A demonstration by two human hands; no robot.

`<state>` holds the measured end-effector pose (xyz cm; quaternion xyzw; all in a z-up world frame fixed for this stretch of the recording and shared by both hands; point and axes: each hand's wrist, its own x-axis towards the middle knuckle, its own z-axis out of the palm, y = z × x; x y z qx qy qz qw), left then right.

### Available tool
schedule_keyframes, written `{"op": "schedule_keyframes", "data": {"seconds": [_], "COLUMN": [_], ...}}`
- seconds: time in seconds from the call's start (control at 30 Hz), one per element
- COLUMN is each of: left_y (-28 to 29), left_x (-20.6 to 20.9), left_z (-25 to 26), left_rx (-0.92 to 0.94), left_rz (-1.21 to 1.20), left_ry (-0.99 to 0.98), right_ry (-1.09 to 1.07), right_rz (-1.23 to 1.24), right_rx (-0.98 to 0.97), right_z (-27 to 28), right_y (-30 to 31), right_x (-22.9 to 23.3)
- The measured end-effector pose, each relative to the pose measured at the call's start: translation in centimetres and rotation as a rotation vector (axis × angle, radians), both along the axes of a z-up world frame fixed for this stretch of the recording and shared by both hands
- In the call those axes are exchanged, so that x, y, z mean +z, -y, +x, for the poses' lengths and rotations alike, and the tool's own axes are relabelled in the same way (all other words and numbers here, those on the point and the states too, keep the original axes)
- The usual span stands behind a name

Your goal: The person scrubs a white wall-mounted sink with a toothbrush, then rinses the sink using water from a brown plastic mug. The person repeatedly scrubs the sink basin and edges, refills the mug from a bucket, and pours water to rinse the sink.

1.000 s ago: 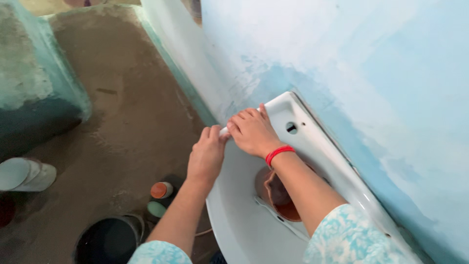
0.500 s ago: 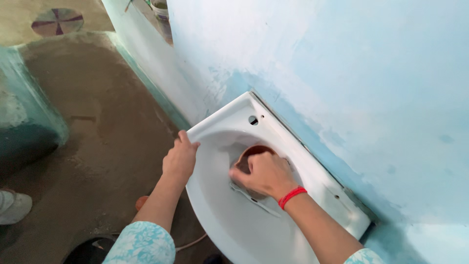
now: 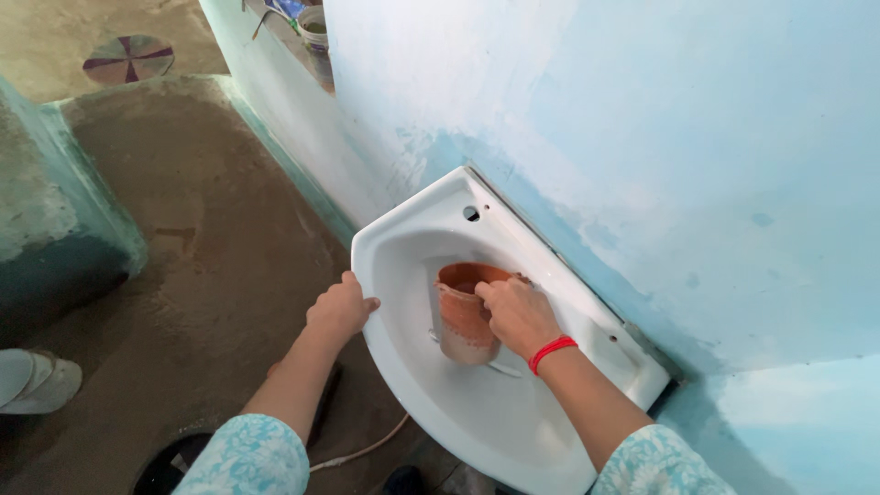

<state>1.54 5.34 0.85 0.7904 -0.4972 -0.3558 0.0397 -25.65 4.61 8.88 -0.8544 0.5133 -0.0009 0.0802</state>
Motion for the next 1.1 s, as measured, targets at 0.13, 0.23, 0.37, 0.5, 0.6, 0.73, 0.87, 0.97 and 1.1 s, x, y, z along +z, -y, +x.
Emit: {"op": "schedule_keyframes", "data": {"seconds": [0.13,0.23,0.37,0.5,0.6,0.73,0.87,0.97,1.1], "left_y": [1.4,2.1,2.4,3.9,6.0,6.0,2.9,1.6,1.8], "left_x": [-1.1,-1.6,-1.4,-3.5,-6.3,-6.7,-5.3,-5.2,-7.6], "left_z": [0.7,0.7,0.6,1.1,1.2,0.9,0.0,0.6,1.8], "left_rx": [0.006,0.069,0.153,0.159,0.126,0.158,0.284,0.337,0.274], "left_rz": [-0.038,-0.058,-0.038,-0.032,-0.270,-0.321,-0.198,-0.071,-0.026], "left_ry": [-0.017,-0.090,-0.166,-0.150,-0.094,-0.159,-0.302,-0.504,-0.709], "right_ry": [-0.043,-0.132,-0.095,-0.222,-0.204,-0.197,-0.257,-0.288,-0.127], "right_rz": [0.036,0.149,0.055,0.151,0.066,0.008,0.038,0.142,0.348], "right_rx": [0.112,0.250,0.603,0.517,0.522,0.593,0.628,0.554,0.322], "right_z": [0.9,3.2,8.1,11.1,11.3,10.0,9.5,10.4,11.7], "right_y": [0.7,0.4,-0.6,0.1,0.9,0.3,-0.7,-1.4,-1.2], "right_x": [3.0,4.6,5.3,7.5,8.4,8.6,8.8,9.1,9.7]}}
